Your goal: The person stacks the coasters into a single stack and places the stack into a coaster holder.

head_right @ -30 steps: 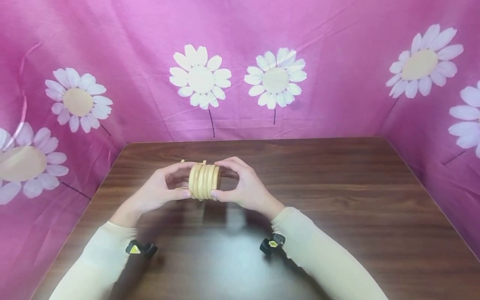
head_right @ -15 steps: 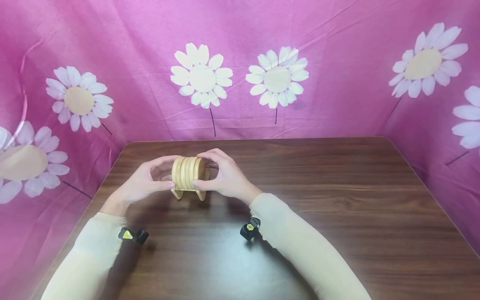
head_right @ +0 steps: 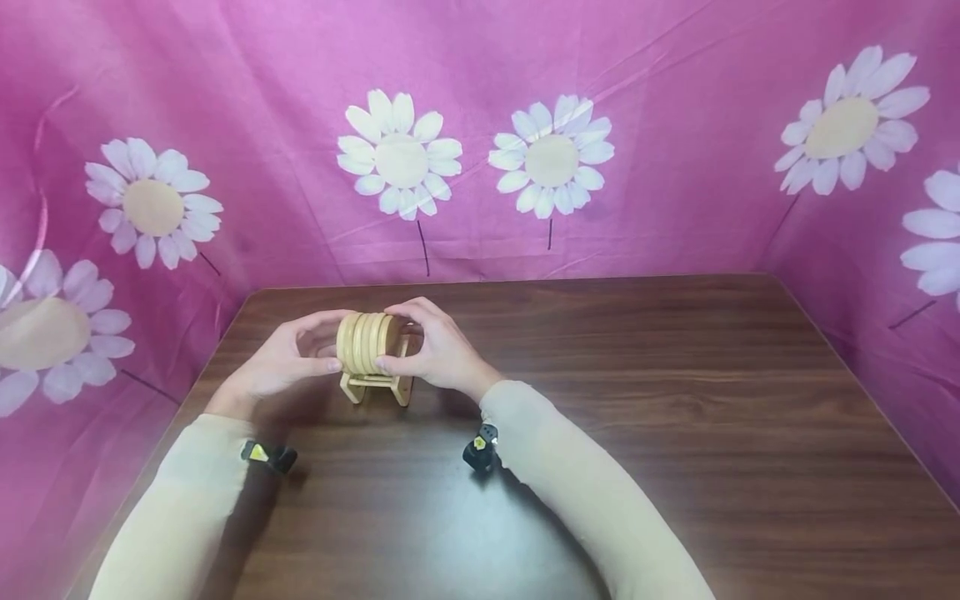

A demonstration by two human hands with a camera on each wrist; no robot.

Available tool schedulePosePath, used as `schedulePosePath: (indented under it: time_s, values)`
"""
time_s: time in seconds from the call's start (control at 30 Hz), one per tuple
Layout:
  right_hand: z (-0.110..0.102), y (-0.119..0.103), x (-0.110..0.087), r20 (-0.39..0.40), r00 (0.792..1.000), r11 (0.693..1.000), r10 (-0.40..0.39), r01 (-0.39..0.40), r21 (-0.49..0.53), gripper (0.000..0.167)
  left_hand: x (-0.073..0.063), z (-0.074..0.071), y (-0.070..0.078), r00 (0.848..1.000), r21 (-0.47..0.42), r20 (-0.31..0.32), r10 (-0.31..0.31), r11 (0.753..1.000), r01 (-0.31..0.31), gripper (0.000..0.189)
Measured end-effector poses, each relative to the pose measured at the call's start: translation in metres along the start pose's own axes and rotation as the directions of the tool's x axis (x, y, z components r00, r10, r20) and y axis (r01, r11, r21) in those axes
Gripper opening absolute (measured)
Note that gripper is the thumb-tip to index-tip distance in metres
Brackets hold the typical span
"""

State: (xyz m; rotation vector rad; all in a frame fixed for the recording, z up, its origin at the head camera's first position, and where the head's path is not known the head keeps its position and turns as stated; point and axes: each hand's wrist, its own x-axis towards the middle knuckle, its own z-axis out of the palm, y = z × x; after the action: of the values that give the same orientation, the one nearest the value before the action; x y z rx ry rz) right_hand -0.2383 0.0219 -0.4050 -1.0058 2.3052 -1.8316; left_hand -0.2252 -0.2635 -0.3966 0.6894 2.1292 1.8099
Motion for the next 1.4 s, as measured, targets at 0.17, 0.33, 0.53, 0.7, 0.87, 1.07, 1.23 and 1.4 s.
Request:
schedulePosePath:
  time_s: [0.17, 0.33, 0.53, 0.7, 0.87, 1.07, 1.23, 1.4]
  values:
    - [0.001, 0.002, 0.003, -0.010, 1.000, 1.000, -0.014, 0.014, -0.004, 0.067, 0.003, -0.003, -0.005, 0.998, 0.053, 0.009, 0.065, 0.996, -0.066, 0.071]
    - [0.004, 0.005, 0.005, 0.002, 1.000, 1.000, -0.017, 0.017, -0.013, 0.067, 0.001, -0.006, -0.008, 0.997, 0.122, -0.012, 0.071, 0.990, -0.069, 0.070]
    - [0.006, 0.011, 0.001, 0.022, 0.999, 0.991, -0.025, 0.027, -0.134, 0.069, -0.001, -0.006, -0.016, 0.998, 0.191, -0.003, 0.061, 0.980, -0.059, 0.069]
    - [0.005, 0.014, -0.004, 0.042, 0.998, 0.933, -0.056, 0.067, -0.354, 0.073, -0.001, -0.005, -0.020, 0.999, 0.280, 0.008, 0.044, 0.959, -0.044, 0.070]
    - [0.006, 0.020, -0.008, 0.124, 0.989, 0.879, -0.077, 0.126, -0.459, 0.075, -0.005, -0.003, -0.020, 1.000, 0.422, 0.014, 0.015, 0.907, -0.020, 0.075]
    - [0.006, 0.022, -0.011, 0.157, 0.987, 0.874, -0.025, 0.098, -0.476, 0.076, -0.007, 0.002, -0.011, 1.000, 0.537, 0.021, -0.016, 0.844, 0.002, 0.076]
    - [0.006, 0.022, -0.014, 0.166, 0.986, 0.880, 0.023, 0.058, -0.471, 0.078, -0.005, 0.003, -0.010, 0.999, 0.551, 0.041, -0.026, 0.835, -0.001, 0.071]
    - [0.004, 0.018, -0.022, 0.166, 0.982, 0.889, 0.087, -0.002, -0.457, 0.081, -0.009, 0.006, -0.008, 0.999, 0.554, 0.011, -0.043, 0.832, 0.029, 0.070]
